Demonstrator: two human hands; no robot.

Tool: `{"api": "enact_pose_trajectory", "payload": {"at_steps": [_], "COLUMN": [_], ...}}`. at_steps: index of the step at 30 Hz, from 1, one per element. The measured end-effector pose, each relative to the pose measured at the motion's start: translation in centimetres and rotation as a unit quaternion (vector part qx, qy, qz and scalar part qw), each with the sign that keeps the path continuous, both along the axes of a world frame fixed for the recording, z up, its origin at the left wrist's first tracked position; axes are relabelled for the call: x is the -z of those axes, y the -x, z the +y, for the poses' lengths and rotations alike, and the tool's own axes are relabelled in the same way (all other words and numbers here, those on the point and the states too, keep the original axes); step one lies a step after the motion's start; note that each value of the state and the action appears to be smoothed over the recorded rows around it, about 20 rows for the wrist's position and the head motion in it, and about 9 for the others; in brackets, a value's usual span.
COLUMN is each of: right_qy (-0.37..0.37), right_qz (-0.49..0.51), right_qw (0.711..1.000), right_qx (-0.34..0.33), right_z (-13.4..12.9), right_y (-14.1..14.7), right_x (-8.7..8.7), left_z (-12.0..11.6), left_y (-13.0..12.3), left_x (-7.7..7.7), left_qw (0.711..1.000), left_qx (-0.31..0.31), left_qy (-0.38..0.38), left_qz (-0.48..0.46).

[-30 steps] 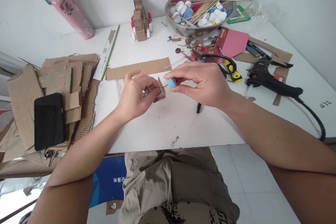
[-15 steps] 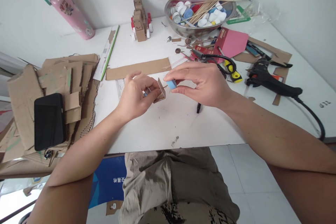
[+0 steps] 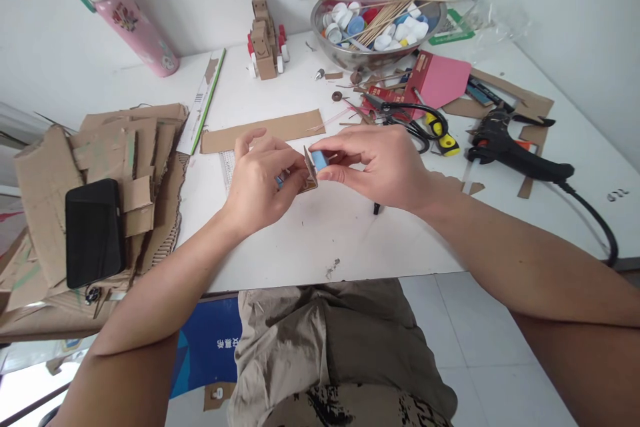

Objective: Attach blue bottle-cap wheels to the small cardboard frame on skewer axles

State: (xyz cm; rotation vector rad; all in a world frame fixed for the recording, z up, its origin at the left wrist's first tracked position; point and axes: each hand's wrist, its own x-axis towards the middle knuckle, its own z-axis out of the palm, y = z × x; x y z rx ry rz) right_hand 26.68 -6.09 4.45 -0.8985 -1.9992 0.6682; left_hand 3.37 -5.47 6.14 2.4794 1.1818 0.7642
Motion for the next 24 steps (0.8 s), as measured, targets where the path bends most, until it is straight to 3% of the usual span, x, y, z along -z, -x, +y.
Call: {"api": "enact_pose_trajectory", "payload": {"at_steps": [7, 15, 17, 20, 24], "right_qy": [-0.002, -0.034, -0.005, 0.097, 0.237], "right_qz": [-0.006, -0.035, -0.013, 0.042, 0.118], "right_qw": [1.000, 0.999, 1.000, 0.994, 0.963], "right_qx": [0.016, 0.008, 0.011, -0.002, -0.048], "right_z": [0.0, 0.2, 0.1, 0.2, 0.7], "right_y": [-0.6, -0.9, -0.9, -0.8, -0.7], "right_x": [-0.6, -1.3, -1.3, -1.3, -1.2], "left_z": [0.2, 0.4, 0.4, 0.4, 0.5], "left_y": [0.3, 0.2, 0.1, 0.0, -0.2], "left_x": [-0.3, -0.4, -0.5, -0.5, -0.5], "left_qw": [1.000, 0.996, 0.995, 0.992, 0.987], "left_qx": [-0.003, 0.019, 0.015, 0.011, 0.004], "left_qy": [0.013, 0.078, 0.092, 0.115, 0.144], "left_qz": [-0.014, -0.044, -0.046, -0.056, -0.075]}}
